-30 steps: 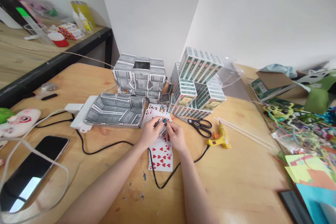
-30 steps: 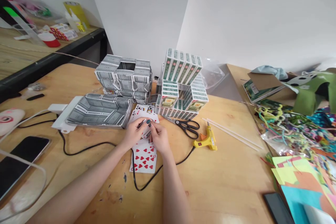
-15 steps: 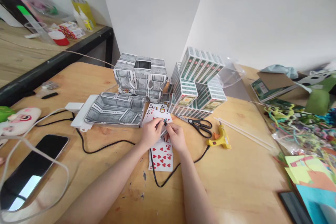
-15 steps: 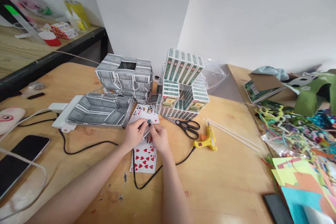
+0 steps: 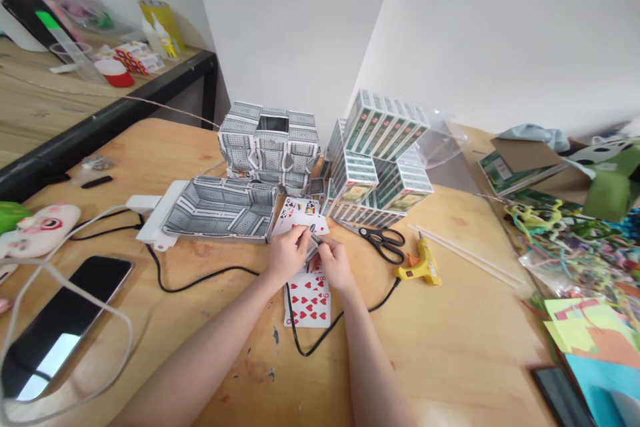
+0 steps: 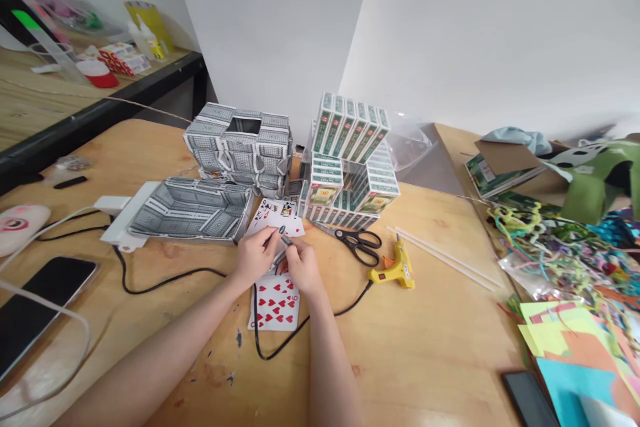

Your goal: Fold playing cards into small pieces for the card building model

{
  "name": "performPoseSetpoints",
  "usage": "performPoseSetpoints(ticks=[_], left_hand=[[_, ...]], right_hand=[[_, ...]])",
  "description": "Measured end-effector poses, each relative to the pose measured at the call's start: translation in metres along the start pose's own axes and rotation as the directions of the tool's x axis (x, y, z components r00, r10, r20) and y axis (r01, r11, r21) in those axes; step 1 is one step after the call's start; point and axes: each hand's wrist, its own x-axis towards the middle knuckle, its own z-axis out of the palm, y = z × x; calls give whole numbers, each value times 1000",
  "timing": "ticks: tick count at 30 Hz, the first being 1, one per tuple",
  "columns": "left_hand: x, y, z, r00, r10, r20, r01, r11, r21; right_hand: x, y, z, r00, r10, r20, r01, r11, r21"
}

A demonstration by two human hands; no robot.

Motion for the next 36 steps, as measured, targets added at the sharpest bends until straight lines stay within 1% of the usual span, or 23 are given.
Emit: performPoseSetpoints(ticks=[5, 7, 13, 15, 18, 20, 22, 23, 25, 28, 29, 30, 32, 36], left_hand=[[1, 0, 0, 1000, -19, -15, 19, 1000, -17], [2, -1, 0, 999, -36, -11, 36, 999, -39], [4, -1, -1, 996, -87, -14, 85, 991, -102], [5, 0, -1, 997, -73, -15, 69, 983, -170], [5, -1, 0, 998, -64, -21, 56, 960, -274], [6, -3, 3, 996, -88, -9, 81, 946, -313], [6, -6, 6, 993, -120, 9, 117, 939, -324], [6, -7, 7, 990, -138, 19, 137, 937, -322], [7, -9, 7, 983, -179, 29, 179, 925, -334], [10, -9, 6, 969, -242, 48, 239, 874, -424], [11, -9, 5, 965, -255, 65, 255, 850, -461], [12, -9, 4, 962, -260, 88, 269, 828, -493], [14, -8, 3, 959, -254, 129, 283, 804, -523], [14, -5, 2, 959, -231, 163, 280, 848, -449]], right_hand=[[-1, 2, 0, 999, 4, 32, -4, 1000, 19], [-1, 3, 1, 1000, 0, 25, -1, 1000, 18], [0, 4, 3, 998, -60, 11, 60, 998, -32], [0, 2, 2, 996, -85, -21, 85, 996, -23], [0, -1, 0, 988, -97, -120, 104, 993, 50], [1, -2, -2, 980, -95, -178, 117, 986, 117], [3, -3, -5, 976, -98, -194, 127, 981, 146], [3, -2, -6, 974, -104, -201, 131, 983, 130], [4, 0, -7, 964, -134, -232, 147, 988, 41], [5, 6, -9, 932, -207, -298, 170, 974, -147], [6, 7, -10, 923, -218, -317, 167, 969, -180], [6, 8, -10, 919, -219, -327, 162, 968, -194], [6, 8, -10, 916, -221, -335, 172, 970, -171], [6, 4, -11, 900, -273, -339, 266, 962, -67]])
